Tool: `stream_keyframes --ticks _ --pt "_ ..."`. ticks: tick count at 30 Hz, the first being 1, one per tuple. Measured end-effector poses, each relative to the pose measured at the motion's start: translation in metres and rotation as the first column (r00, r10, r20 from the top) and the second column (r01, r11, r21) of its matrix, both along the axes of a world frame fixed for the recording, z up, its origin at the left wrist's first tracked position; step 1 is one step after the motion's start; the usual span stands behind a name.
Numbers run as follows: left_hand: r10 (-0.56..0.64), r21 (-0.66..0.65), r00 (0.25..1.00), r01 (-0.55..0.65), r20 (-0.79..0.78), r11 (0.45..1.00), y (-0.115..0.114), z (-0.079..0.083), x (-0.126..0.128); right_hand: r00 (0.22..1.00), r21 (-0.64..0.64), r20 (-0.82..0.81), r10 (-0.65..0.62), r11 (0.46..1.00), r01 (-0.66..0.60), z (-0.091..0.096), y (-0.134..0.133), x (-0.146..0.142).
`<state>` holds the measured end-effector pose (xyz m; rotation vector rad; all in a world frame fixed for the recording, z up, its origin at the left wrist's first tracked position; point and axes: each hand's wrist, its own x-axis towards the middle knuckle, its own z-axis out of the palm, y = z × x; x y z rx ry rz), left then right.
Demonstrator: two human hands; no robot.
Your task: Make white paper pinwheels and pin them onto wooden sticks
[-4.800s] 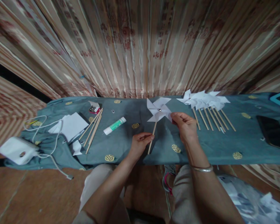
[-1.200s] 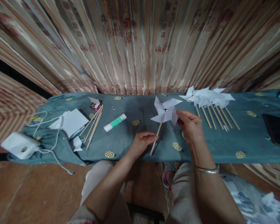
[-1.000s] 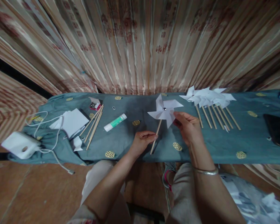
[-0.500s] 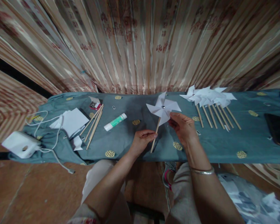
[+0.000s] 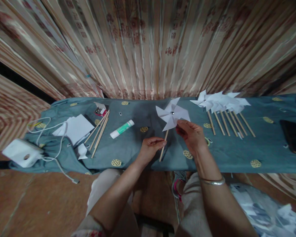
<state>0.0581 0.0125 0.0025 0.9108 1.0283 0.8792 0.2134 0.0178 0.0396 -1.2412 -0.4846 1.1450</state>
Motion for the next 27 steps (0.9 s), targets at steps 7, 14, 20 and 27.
stream_keyframes --ticks 7,14,20,27 --pt "0.011 0.024 0.999 -0.010 -0.038 1.000 0.005 -0.001 -0.002 0.998 -0.043 0.067 0.001 0.999 0.002 -0.006 -0.010 0.009" --pt "-0.044 0.012 0.998 0.045 -0.047 0.999 0.008 0.000 -0.005 0.968 0.071 0.166 -0.189 0.981 0.179 -0.007 -0.009 0.023" --pt "-0.087 -0.029 0.996 0.086 -0.029 0.996 0.009 -0.003 -0.005 0.963 0.114 0.167 -0.210 0.975 0.193 -0.005 -0.001 0.020" --pt "-0.106 -0.036 0.994 0.105 -0.033 0.994 0.010 -0.003 -0.005 0.945 0.135 0.238 -0.223 0.971 0.195 -0.002 -0.005 0.022"
